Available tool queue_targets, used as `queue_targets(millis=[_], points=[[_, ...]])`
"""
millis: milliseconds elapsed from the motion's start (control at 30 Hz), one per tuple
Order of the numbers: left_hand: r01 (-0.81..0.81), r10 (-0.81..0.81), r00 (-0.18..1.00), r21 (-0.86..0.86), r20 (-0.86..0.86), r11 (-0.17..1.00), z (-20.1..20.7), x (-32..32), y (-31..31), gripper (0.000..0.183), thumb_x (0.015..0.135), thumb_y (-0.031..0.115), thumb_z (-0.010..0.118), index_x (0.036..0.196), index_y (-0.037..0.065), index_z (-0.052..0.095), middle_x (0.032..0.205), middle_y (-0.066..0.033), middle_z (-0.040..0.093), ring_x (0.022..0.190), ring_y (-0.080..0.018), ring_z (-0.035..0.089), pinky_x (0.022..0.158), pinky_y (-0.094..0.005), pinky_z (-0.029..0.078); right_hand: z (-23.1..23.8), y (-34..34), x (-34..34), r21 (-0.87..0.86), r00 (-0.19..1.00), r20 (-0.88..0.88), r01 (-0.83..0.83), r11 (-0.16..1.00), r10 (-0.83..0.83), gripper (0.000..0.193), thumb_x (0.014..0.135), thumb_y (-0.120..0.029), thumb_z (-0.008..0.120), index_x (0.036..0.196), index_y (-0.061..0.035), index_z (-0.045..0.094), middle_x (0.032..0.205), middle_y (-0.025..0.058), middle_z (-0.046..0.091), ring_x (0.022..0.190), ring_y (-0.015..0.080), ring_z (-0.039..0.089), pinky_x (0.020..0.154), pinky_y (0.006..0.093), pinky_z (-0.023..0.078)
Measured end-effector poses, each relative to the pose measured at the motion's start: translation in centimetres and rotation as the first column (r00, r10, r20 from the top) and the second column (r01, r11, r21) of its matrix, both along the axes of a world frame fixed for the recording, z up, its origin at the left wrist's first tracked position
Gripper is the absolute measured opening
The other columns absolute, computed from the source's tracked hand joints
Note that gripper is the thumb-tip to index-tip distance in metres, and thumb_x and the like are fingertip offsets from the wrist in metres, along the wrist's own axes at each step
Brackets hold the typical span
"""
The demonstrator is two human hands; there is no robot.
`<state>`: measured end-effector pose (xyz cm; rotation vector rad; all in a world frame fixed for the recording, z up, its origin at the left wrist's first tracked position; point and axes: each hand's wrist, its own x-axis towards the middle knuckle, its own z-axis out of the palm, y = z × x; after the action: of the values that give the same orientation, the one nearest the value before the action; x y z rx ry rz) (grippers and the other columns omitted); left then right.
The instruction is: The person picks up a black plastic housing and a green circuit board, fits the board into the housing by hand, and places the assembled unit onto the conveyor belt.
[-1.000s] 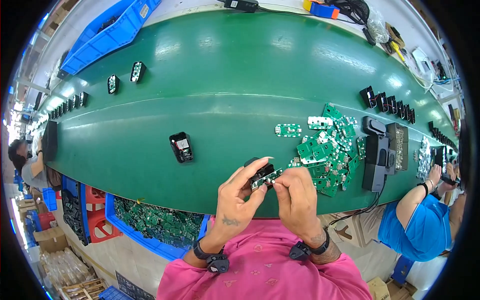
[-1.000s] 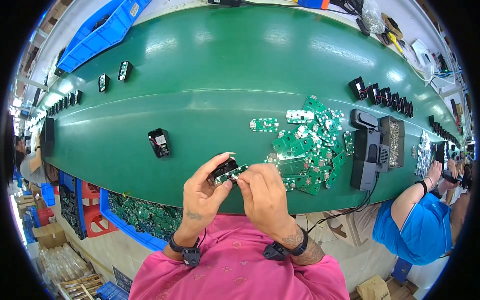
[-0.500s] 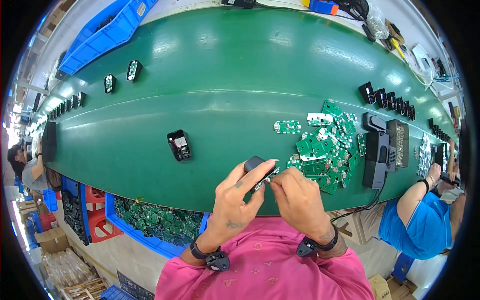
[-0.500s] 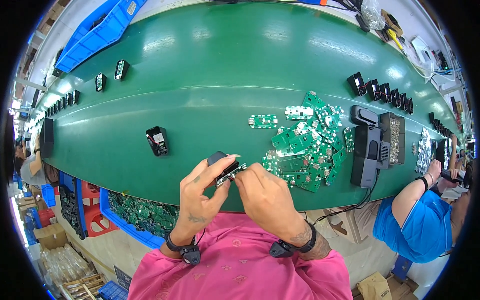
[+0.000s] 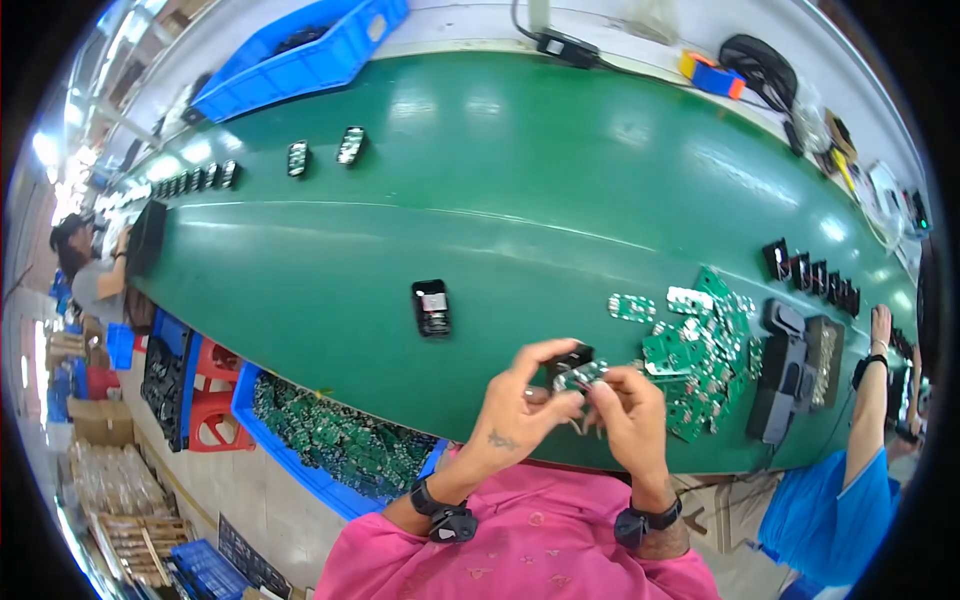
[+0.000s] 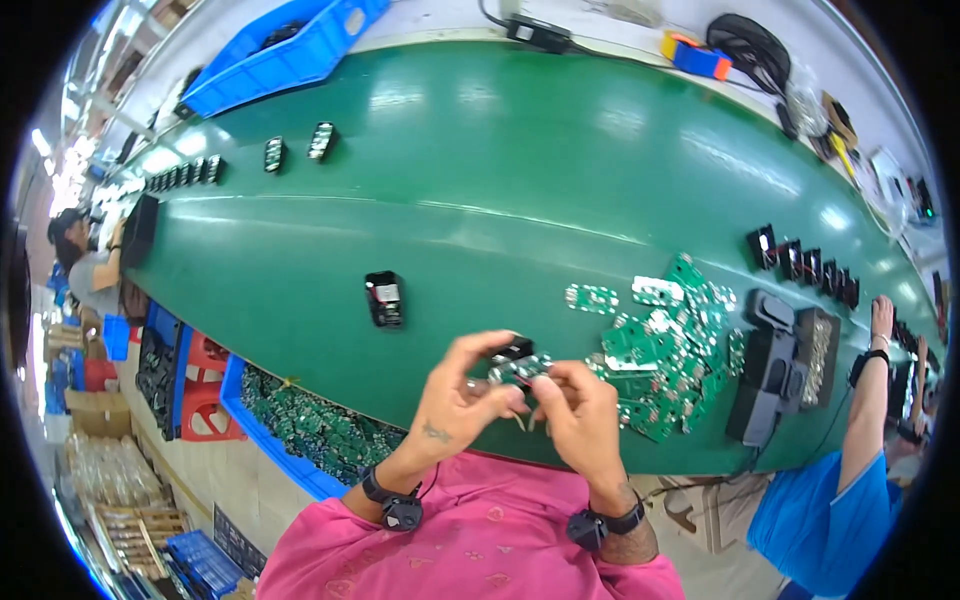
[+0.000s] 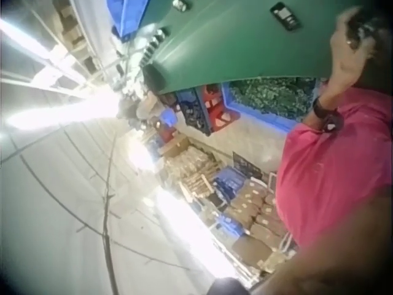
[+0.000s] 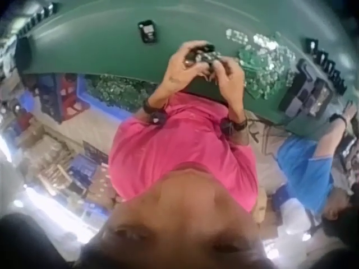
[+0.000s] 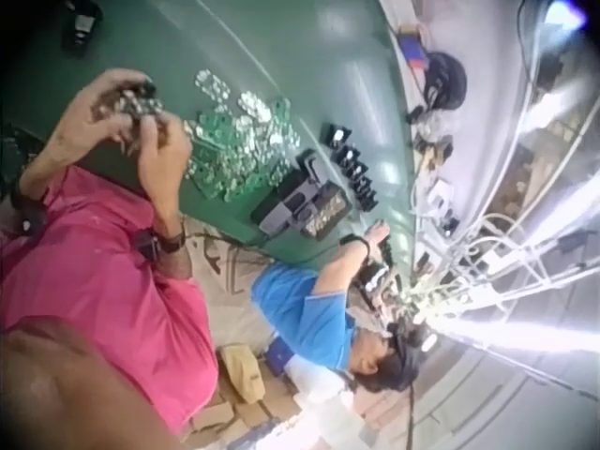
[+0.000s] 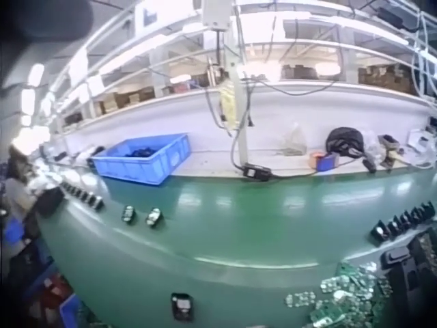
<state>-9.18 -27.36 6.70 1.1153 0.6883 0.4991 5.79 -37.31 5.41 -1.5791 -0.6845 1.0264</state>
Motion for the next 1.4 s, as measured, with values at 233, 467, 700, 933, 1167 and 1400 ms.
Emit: queue_targets(millis=[233, 467, 700, 933, 1167, 1400], points=[[0.033, -0.038, 0.999, 0.137, 0.037, 0.990, -0.2, 0.0, 0.1, 0.063, 0.084, -0.009, 0.069, 0.141, 0.004, 0.047, 0.129, -0.0130, 0.057, 0.102, -0.0170, 0.065, 0.082, -0.0281, 0.059, 0.9, -0.1, -1.0, 0.298, 0.973, -0.216, 0.149, 0.943, -0.085, 0.011, 0.092, 0.001, 0.064, 0.100, 0.0032, 0.057, 0.080, 0.0055, 0.063, 0.063, 0.0099, 0.061, 0.054, 0.0215, 0.049], [0.074, -0.043, 0.995, 0.401, -0.086, 0.913, -0.7, 0.6, -0.6, 0.061, 0.081, -0.009, 0.069, 0.139, 0.007, 0.054, 0.128, -0.0132, 0.062, 0.102, -0.0155, 0.066, 0.079, -0.0279, 0.059, 1.4, 0.1, -0.4, 0.442, 0.937, 0.336, -0.071, 0.894, -0.092, 0.006, 0.090, 0.000, 0.066, 0.090, 0.0022, 0.061, 0.083, 0.0110, 0.066, 0.063, 0.0114, 0.061, 0.053, 0.0224, 0.050], [-0.011, 0.037, 0.998, 0.404, -0.057, 0.915, -1.0, 1.2, -1.1, 0.058, 0.081, -0.008, 0.070, 0.136, 0.007, 0.057, 0.125, -0.0128, 0.064, 0.098, -0.0160, 0.068, 0.077, -0.0282, 0.060, 2.9, -0.8, 0.1, 0.178, 0.983, 0.139, 0.095, 0.979, -0.120, 0.009, 0.091, -0.001, 0.066, 0.088, 0.0067, 0.062, 0.069, 0.0071, 0.064, 0.050, 0.0093, 0.059, 0.043, 0.0219, 0.042], [-0.080, 0.089, 0.996, 0.499, 0.006, 0.863, -0.4, 2.2, -1.3, 0.059, 0.078, -0.008, 0.073, 0.133, 0.008, 0.060, 0.119, -0.0119, 0.065, 0.092, -0.0158, 0.069, 0.074, -0.0274, 0.060, 3.7, 0.0, -0.3, 0.060, 0.992, 0.048, 0.116, 0.991, -0.119, 0.013, 0.089, -0.007, 0.072, 0.083, 0.0035, 0.066, 0.062, 0.0015, 0.062, 0.048, 0.0037, 0.052, 0.041, 0.0222, 0.036], [-0.183, 0.168, 0.983, 0.448, 0.072, 0.875, -0.6, 2.5, -1.6, 0.054, 0.083, -0.009, 0.068, 0.133, 0.006, 0.060, 0.119, -0.0129, 0.065, 0.092, -0.0139, 0.067, 0.073, -0.0268, 0.059, 4.4, -0.5, 0.0, 0.111, 0.942, 0.330, -0.105, 0.988, 0.063, 0.016, 0.090, -0.008, 0.068, 0.078, 0.0007, 0.062, 0.060, 0.0025, 0.061, 0.054, 0.0062, 0.057, 0.049, 0.0230, 0.042], [-0.147, 0.190, 0.981, 0.521, -0.029, 0.841, 0.4, 2.5, -2.0, 0.057, 0.086, -0.016, 0.054, 0.139, 0.004, 0.054, 0.121, -0.0124, 0.065, 0.095, -0.0129, 0.065, 0.076, -0.0251, 0.055, 4.4, -0.1, -0.2, 0.137, 0.918, 0.390, 0.015, 0.990, -0.068, 0.018, 0.092, -0.012, 0.069, 0.080, 0.0011, 0.063, 0.061, 0.0036, 0.061, 0.053, 0.0070, 0.054, 0.048, 0.0241, 0.040]])
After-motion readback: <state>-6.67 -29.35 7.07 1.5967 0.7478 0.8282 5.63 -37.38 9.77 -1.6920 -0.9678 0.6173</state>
